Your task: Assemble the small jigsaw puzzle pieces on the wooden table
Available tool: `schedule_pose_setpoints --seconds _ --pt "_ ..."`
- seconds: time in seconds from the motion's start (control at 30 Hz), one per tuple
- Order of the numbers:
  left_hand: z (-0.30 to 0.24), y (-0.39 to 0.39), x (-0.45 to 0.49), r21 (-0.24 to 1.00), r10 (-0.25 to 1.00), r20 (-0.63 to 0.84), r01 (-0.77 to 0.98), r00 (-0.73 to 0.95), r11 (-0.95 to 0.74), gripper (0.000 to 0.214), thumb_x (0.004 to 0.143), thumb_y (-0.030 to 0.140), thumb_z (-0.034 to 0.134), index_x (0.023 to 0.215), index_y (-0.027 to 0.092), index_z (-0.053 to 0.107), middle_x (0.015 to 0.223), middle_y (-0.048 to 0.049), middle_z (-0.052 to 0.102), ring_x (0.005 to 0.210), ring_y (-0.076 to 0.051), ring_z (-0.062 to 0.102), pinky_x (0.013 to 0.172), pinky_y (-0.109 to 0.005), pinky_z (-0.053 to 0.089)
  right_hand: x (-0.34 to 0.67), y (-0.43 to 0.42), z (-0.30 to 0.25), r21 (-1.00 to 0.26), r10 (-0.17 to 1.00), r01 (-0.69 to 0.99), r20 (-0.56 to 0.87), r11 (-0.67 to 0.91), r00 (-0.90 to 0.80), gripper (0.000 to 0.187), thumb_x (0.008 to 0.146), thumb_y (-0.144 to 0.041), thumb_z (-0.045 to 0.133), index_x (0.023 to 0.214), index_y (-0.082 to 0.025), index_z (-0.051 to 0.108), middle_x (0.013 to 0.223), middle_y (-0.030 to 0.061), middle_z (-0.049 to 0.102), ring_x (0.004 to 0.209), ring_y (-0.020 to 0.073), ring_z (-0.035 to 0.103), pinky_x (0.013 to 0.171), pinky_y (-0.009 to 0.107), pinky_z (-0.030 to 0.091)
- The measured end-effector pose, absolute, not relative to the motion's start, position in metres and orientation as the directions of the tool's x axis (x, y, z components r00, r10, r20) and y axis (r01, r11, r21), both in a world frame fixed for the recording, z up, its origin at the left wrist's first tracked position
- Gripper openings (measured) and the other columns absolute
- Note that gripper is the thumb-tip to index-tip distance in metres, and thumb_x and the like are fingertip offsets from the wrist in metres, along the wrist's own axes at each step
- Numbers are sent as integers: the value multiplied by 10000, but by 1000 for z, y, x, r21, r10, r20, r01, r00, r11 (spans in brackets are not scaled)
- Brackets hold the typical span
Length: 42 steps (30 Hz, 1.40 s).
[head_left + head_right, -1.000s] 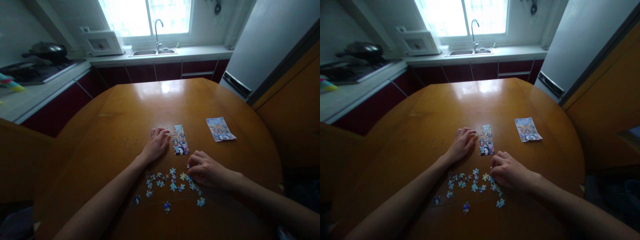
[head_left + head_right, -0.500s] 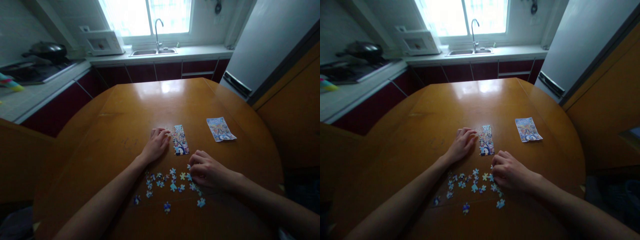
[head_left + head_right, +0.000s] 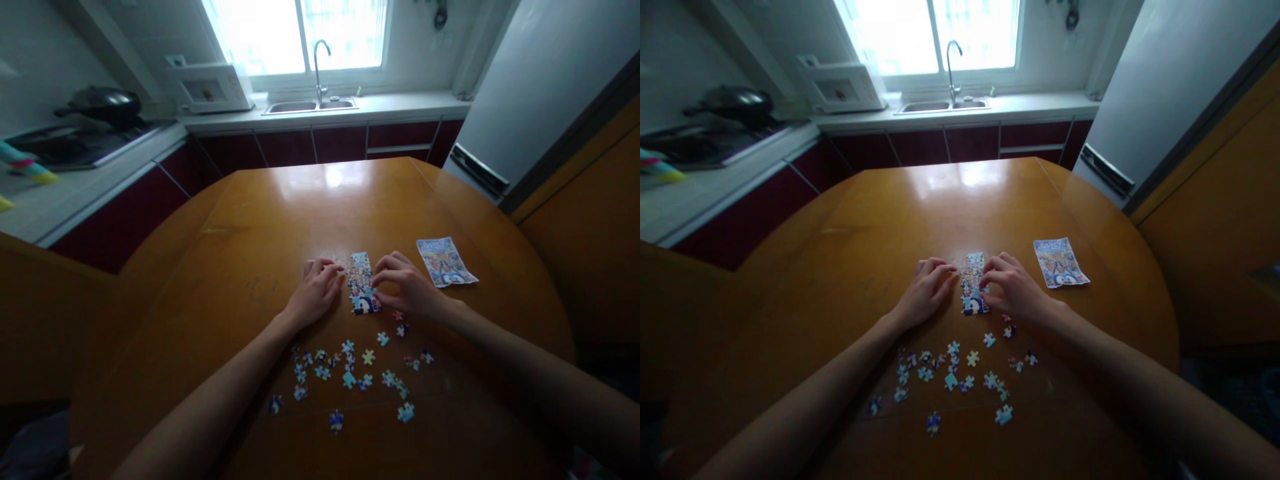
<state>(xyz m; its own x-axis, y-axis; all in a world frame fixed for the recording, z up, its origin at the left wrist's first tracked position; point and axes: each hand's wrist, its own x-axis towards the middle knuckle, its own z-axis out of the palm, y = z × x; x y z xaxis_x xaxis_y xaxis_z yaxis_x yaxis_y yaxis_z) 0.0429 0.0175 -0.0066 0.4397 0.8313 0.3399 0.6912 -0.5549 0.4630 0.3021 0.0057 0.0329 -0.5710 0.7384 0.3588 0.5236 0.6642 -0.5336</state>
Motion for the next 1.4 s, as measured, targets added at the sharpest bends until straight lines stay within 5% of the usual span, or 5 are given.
schedule_pose_setpoints --seconds 0.33,0.97,1.4 --pt "-6 16 44 467 836 332 695 436 -547 202 1019 275 499 1185 227 604 1183 -75 540 1174 -248 452 1068 -454 446 274 78 -4 -515 779 585 386 626 -494 24 810 -207 731 832 -217 729 941 64 636 958 239 528 876 400 440" --pt "-3 16 44 467 836 326 693 442 -549 197 1014 257 504 1189 229 588 1179 -81 541 1157 -255 460 1055 -489 461 269 77 -8 -530 783 579 367 620 -503 36 820 -219 713 840 -215 743 950 75 646 969 251 534 879 414 442" --pt "-5 16 42 482 845 315 694 432 -534 212 1008 241 516 1205 243 595 1182 -72 547 1170 -248 460 1058 -471 461 273 71 -14 -555 769 533 435 638 -468 228 853 -112 627 929 -270 772 999 66 650 1008 254 524 901 439 451"
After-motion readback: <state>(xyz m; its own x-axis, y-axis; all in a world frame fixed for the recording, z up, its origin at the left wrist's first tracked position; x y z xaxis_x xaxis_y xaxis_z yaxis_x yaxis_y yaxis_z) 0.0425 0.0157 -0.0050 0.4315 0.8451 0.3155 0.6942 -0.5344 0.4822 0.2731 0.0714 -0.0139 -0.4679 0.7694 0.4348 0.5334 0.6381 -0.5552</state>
